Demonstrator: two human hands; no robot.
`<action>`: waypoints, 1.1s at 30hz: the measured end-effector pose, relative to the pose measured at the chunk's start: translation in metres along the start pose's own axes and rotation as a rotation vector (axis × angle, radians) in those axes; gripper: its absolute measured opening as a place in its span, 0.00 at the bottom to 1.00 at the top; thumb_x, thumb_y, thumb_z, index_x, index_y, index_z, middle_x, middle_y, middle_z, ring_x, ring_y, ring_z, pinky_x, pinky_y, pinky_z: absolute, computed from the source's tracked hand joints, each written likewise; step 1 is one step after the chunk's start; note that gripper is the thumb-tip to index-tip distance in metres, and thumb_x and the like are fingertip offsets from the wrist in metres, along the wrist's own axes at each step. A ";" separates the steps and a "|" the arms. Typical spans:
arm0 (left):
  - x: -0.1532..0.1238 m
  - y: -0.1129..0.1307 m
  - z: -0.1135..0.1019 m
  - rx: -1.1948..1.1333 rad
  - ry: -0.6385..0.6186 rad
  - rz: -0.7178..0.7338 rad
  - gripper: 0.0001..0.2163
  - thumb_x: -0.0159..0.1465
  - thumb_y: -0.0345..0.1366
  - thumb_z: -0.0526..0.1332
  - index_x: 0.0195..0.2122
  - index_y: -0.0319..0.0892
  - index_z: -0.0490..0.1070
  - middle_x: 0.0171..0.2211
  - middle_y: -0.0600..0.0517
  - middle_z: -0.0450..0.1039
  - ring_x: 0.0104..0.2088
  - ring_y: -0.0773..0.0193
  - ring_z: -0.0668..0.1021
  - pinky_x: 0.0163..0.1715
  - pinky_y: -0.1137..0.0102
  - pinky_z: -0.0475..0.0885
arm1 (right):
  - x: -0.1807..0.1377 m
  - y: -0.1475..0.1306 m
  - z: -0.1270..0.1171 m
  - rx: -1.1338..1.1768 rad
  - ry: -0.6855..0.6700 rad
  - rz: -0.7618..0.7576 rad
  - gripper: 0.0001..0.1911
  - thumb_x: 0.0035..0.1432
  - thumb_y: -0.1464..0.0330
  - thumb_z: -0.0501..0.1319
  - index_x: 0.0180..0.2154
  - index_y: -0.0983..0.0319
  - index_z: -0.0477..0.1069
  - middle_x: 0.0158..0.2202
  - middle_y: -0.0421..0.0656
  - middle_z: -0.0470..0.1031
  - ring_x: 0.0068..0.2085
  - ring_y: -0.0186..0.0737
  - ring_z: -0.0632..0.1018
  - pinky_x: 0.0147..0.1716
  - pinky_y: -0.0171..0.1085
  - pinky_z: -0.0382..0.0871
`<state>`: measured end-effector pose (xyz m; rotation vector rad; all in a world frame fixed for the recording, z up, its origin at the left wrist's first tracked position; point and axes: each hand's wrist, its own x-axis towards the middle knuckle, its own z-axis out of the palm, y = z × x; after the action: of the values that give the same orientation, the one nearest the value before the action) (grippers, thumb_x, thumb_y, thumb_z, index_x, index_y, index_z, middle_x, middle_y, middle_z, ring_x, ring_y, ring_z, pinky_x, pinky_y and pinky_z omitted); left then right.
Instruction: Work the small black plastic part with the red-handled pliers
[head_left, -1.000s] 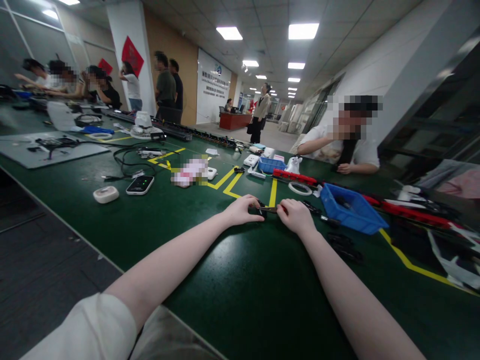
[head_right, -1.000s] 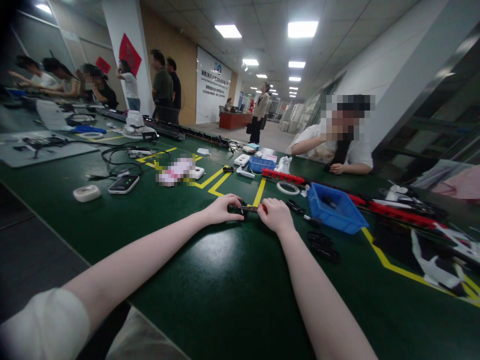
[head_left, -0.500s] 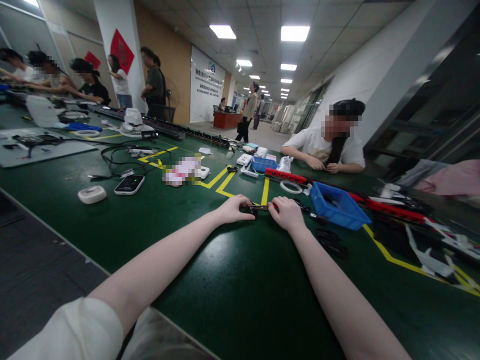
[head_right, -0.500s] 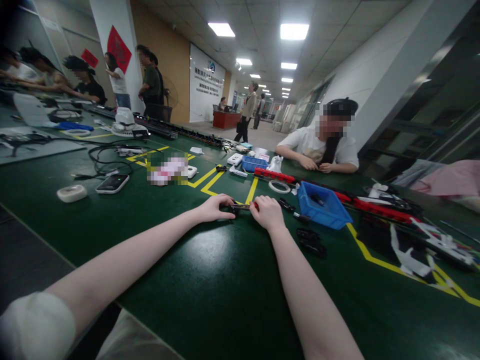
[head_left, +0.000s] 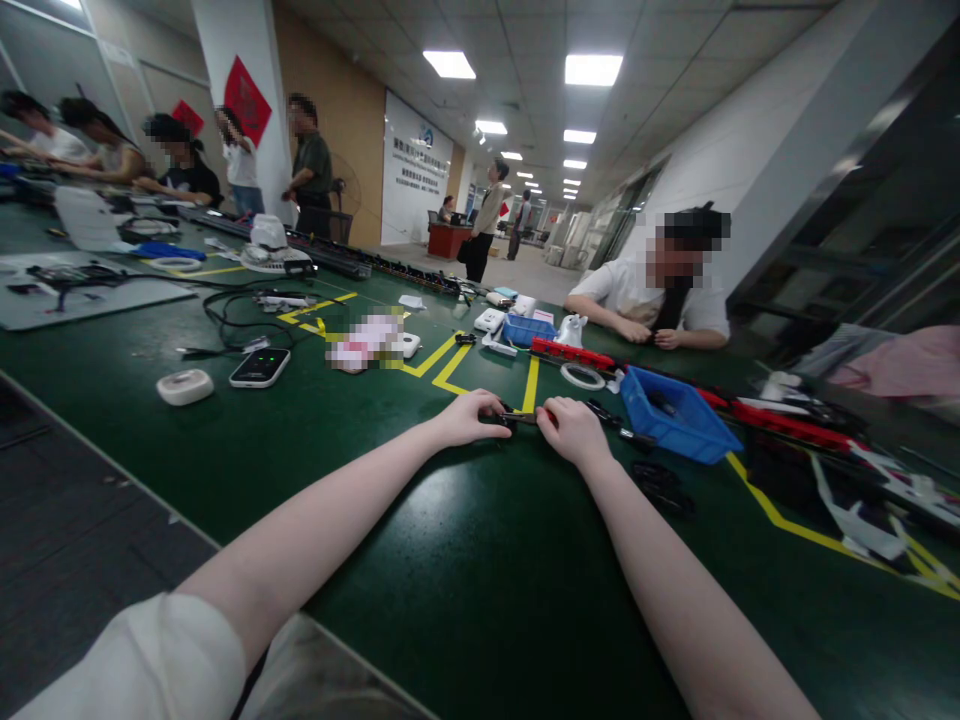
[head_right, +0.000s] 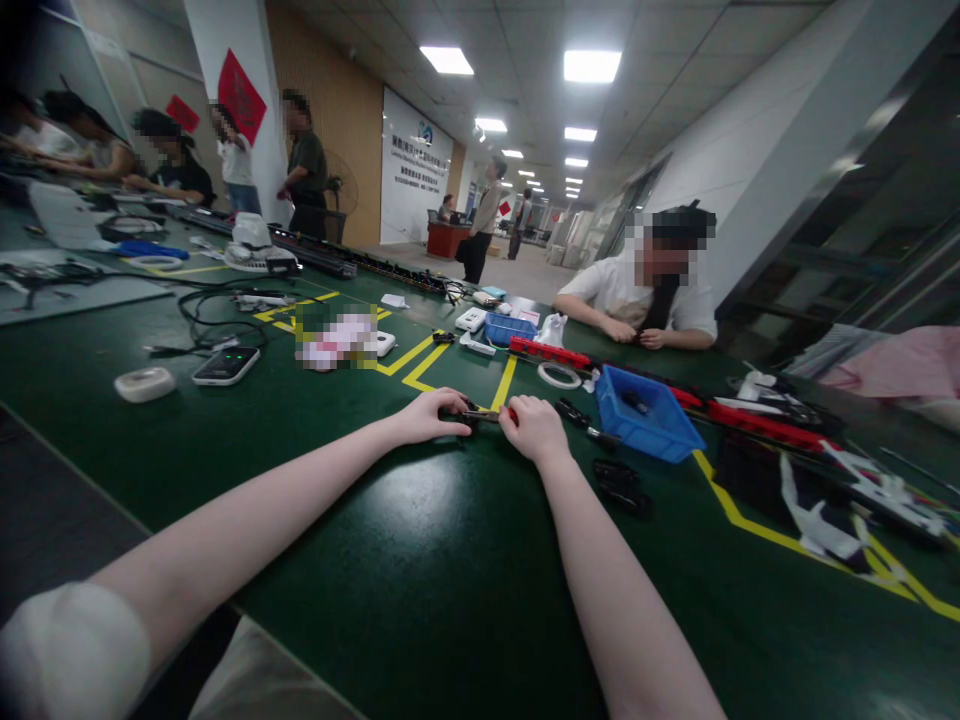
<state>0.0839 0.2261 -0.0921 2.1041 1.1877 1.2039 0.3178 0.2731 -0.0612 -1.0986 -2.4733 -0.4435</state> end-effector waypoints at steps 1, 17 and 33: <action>0.000 0.000 0.000 -0.006 0.000 -0.004 0.17 0.52 0.42 0.74 0.38 0.39 0.78 0.45 0.45 0.74 0.39 0.63 0.77 0.46 0.64 0.73 | 0.000 0.000 0.000 0.002 0.001 0.001 0.17 0.66 0.62 0.48 0.28 0.60 0.66 0.29 0.45 0.72 0.32 0.40 0.70 0.35 0.39 0.56; -0.005 0.015 -0.004 0.051 0.020 0.058 0.16 0.52 0.38 0.73 0.40 0.40 0.76 0.54 0.43 0.68 0.42 0.60 0.78 0.46 0.62 0.75 | 0.000 0.002 0.003 0.075 -0.037 0.031 0.15 0.65 0.63 0.49 0.28 0.59 0.66 0.29 0.44 0.73 0.32 0.39 0.71 0.34 0.37 0.58; -0.005 0.017 -0.007 0.060 -0.038 0.037 0.17 0.54 0.38 0.72 0.44 0.42 0.76 0.55 0.44 0.67 0.34 0.66 0.77 0.43 0.62 0.76 | 0.000 0.001 0.001 0.086 -0.108 0.059 0.17 0.66 0.62 0.48 0.28 0.59 0.68 0.30 0.43 0.74 0.32 0.38 0.73 0.32 0.36 0.57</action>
<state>0.0845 0.2123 -0.0793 2.1921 1.1873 1.1525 0.3179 0.2746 -0.0622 -1.1854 -2.5191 -0.2646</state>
